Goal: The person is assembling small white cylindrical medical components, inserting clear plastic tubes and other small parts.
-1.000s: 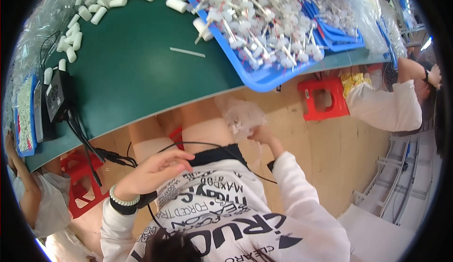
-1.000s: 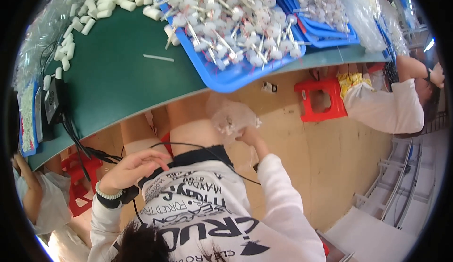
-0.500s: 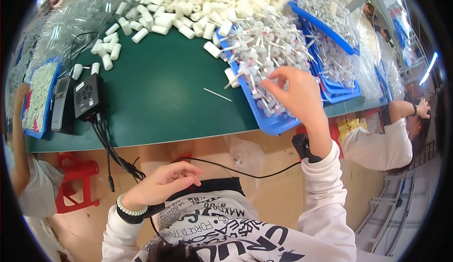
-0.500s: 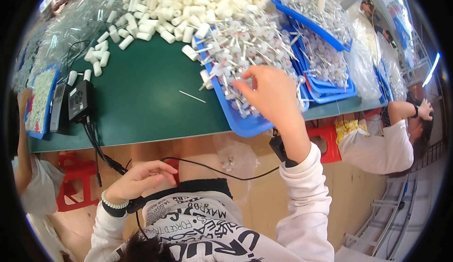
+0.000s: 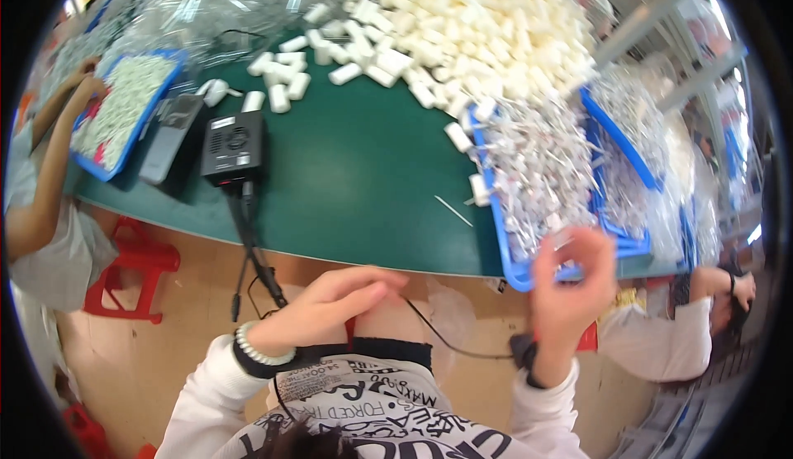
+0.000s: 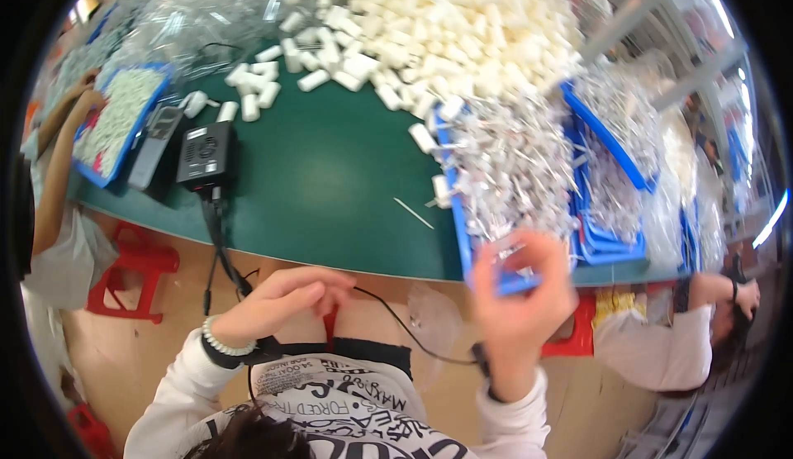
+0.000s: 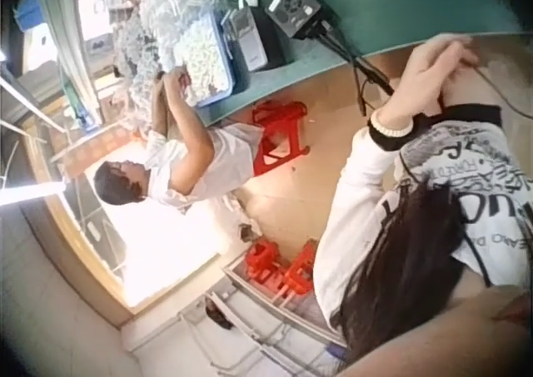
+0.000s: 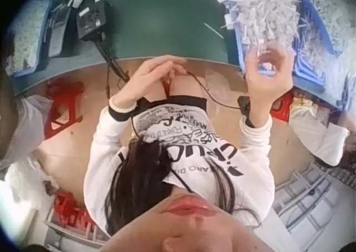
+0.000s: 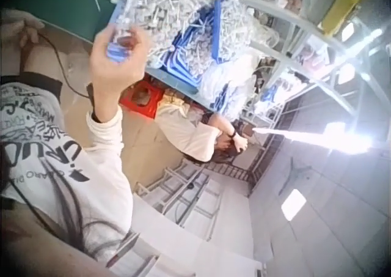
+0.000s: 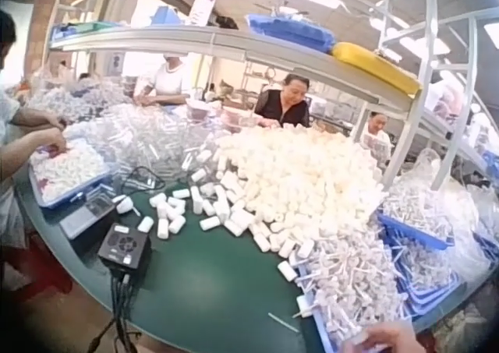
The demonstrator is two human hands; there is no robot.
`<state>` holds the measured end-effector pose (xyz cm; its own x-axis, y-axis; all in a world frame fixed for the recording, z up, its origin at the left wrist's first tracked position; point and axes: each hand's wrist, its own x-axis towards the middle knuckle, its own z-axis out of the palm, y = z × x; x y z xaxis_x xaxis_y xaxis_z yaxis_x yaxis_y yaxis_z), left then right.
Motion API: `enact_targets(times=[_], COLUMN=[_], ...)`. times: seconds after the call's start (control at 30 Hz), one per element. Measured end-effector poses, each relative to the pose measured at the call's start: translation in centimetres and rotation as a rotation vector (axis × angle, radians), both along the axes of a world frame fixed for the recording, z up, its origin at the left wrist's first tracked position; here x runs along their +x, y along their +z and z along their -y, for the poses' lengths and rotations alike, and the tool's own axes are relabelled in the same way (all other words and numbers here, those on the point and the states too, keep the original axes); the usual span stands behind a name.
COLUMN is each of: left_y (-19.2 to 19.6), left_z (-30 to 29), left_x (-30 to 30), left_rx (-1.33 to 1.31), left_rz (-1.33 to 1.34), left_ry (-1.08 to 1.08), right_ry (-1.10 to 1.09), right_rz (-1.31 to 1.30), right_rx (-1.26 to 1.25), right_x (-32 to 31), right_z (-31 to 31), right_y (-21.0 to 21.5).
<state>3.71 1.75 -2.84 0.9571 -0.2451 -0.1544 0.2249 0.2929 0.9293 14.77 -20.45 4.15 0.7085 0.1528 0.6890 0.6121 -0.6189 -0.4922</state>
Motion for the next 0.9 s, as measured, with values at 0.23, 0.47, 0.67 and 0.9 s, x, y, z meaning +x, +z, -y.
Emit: enact_targets(times=[0.23,0.47,0.67,0.9], left_y=[0.8,2.0,2.3,3.3], left_z=[-1.2,-4.0,-5.1,-4.4], left_x=[-1.7,-3.1,-3.0,-2.5], left_rx=[-0.43,-1.013,-1.067,-1.015], left_rz=[0.176,-0.016,-0.047,-0.011], left_ry=[0.709,0.818,0.79,0.882], right_ry=[0.83,1.042,0.445,0.535], right_rz=[0.053,-0.423,-0.044,-0.275], right_rx=[-0.236,-0.155,-0.774,-0.505], right_x=[-3.9,1.3,14.6,12.1], right_z=[-11.8,-20.3,-24.6,-21.7], right_y=[-1.2,-1.2,-5.0,-2.1])
